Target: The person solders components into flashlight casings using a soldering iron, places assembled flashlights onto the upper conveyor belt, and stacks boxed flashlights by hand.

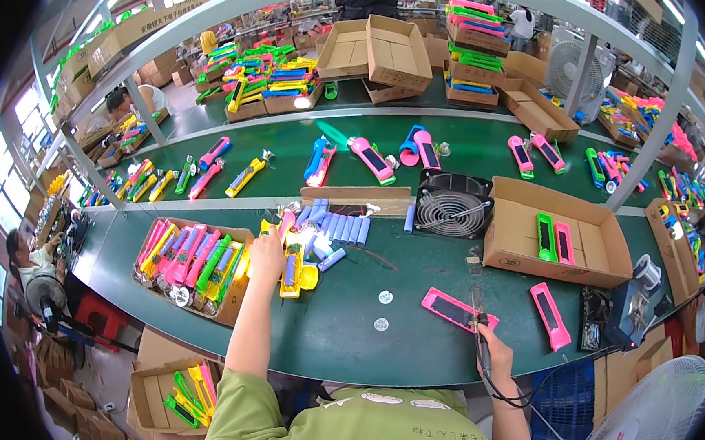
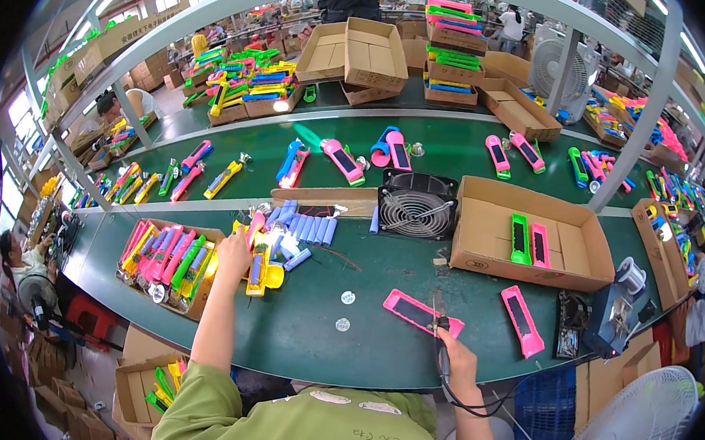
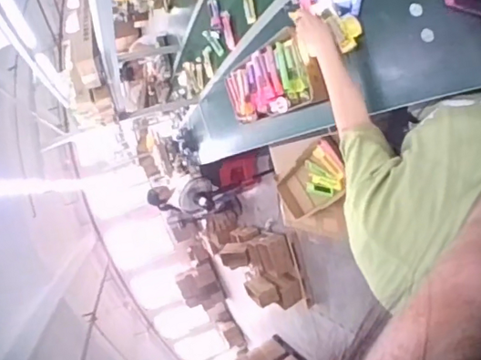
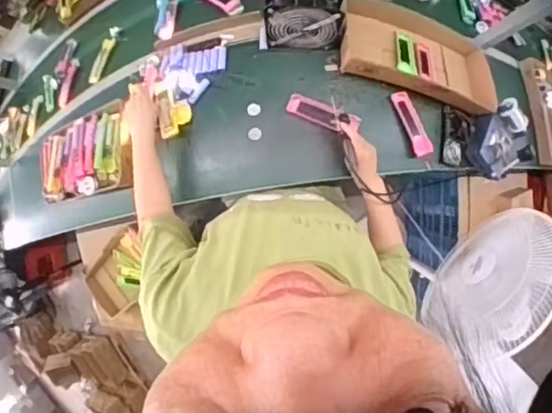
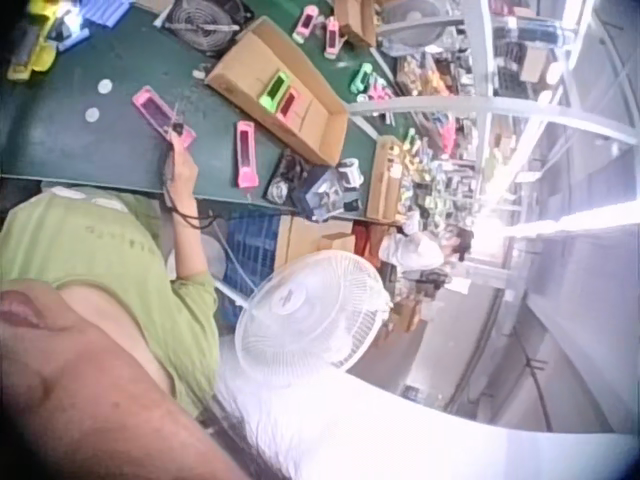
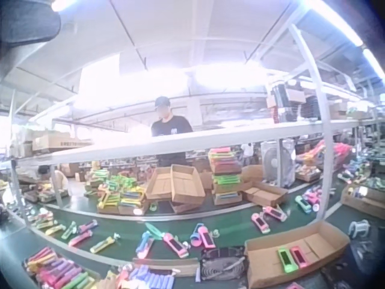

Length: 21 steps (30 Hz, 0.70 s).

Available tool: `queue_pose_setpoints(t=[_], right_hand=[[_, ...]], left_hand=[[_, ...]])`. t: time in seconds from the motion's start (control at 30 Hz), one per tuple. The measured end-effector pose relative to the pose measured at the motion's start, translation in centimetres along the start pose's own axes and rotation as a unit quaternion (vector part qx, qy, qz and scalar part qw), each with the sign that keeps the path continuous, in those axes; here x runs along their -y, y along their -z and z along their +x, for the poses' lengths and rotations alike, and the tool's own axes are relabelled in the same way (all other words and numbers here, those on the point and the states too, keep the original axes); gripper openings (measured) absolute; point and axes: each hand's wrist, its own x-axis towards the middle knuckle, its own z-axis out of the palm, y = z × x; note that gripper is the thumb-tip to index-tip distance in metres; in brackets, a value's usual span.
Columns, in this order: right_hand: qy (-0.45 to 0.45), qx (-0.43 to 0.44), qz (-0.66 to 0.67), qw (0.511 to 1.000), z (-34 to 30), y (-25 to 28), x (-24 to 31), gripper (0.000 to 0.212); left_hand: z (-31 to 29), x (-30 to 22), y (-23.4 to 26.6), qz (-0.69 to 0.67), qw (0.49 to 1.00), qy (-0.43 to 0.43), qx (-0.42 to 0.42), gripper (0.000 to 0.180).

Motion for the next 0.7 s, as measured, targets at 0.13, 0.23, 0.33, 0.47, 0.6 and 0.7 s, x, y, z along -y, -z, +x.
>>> queue_pose_setpoints(t=[0.13,0.23,0.33,0.47,0.6,0.7], right_hand=[[0.006,-0.077,-0.003,0.997,-0.4,0.5,0.0,0.033],[-0.019,-0.084,-0.013,0.996,-0.6,0.5,-0.3,0.032],[-0.039,-0.073,0.016,0.996,-0.9,0.2,-0.6,0.038],[-0.085,-0.054,0.041,0.994,-1.3,-0.2,-1.2,0.037],[-0.058,-0.069,0.068,0.994,-1.0,-0.8,-1.3,0.038],[-0.064,-0.065,0.074,0.993,-1.1,-1.2,-1.0,0.04]], left_hand=[[-1.4,0.6,2.9,-0.067,0.998,-0.016,-0.006,0.04],[-3.5,0.4,6.7,0.007,0.993,-0.077,-0.09,0.031],[-6.8,-0.4,10.3,-0.012,0.95,-0.215,-0.227,0.038],[-11.8,-3.6,11.2,-0.069,0.91,-0.329,-0.244,0.041],[-15.9,-8.4,6.5,-0.146,0.834,-0.487,-0.216,0.043],[-18.2,-10.9,2.4,-0.23,0.81,-0.525,-0.128,0.043]])
